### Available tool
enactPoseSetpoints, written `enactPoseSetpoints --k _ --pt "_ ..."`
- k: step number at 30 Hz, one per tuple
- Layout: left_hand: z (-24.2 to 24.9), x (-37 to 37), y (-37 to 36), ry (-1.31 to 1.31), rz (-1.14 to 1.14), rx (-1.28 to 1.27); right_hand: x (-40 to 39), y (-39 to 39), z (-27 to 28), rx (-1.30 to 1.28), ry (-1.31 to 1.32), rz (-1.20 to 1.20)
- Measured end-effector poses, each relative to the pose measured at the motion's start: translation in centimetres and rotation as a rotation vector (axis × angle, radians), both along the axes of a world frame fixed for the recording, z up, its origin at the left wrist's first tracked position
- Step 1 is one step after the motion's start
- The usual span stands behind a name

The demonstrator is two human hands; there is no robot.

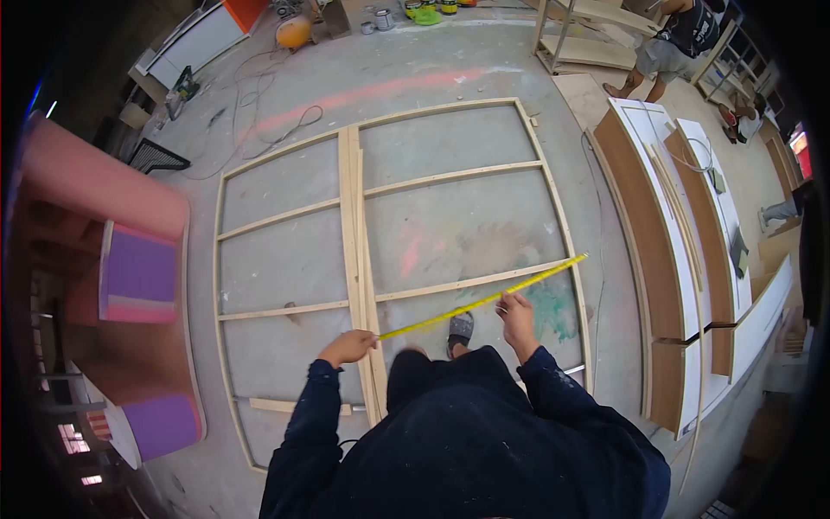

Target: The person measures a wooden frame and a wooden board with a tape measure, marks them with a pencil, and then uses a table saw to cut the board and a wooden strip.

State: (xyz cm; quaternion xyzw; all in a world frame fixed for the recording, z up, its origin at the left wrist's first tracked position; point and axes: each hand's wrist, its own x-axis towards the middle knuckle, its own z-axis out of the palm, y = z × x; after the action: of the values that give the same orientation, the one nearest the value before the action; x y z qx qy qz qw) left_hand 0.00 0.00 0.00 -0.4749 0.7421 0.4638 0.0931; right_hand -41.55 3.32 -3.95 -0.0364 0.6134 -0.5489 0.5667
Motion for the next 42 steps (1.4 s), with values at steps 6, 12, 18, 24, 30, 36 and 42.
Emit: enactPoseSetpoints --k 6,12,18,24,30,36,42 --pt "5.2 -0.8 -14.9 -0.169 0.168 0.055 -3.1 -16.9 3.5 -0.171 0.072 -0.033" --pt "2.8 0.0 -27.2 -0.159 0.242 0.135 -6.9 -31.2 2.0 -0.15 0.089 -0.108" --pt "-4.9 1.4 -44.9 0.016 0.056 0.081 -12.6 -47.7 0.8 -0.156 0.108 -0.338" --pt "-0.5 -4.1 -60.1 -0.029 0.113 0.321 -16.0 -55.6 3.2 -0.1 0.256 -0.423" --pt "0.6 -10.5 -72.4 -0.078 -0.025 0.204 -20.8 -61.6 2.3 -0.062 0.258 -0.522" --pt "-2.5 -20.8 -82.8 -0.082 -0.217 0.107 -30.2 -69.4 -3.0 -0.024 0.218 -0.613" --pt "-12.1 -33.6 -93.4 -0.195 -0.119 0.218 -42.2 -80.2 -17.0 0.148 0.182 -0.611"
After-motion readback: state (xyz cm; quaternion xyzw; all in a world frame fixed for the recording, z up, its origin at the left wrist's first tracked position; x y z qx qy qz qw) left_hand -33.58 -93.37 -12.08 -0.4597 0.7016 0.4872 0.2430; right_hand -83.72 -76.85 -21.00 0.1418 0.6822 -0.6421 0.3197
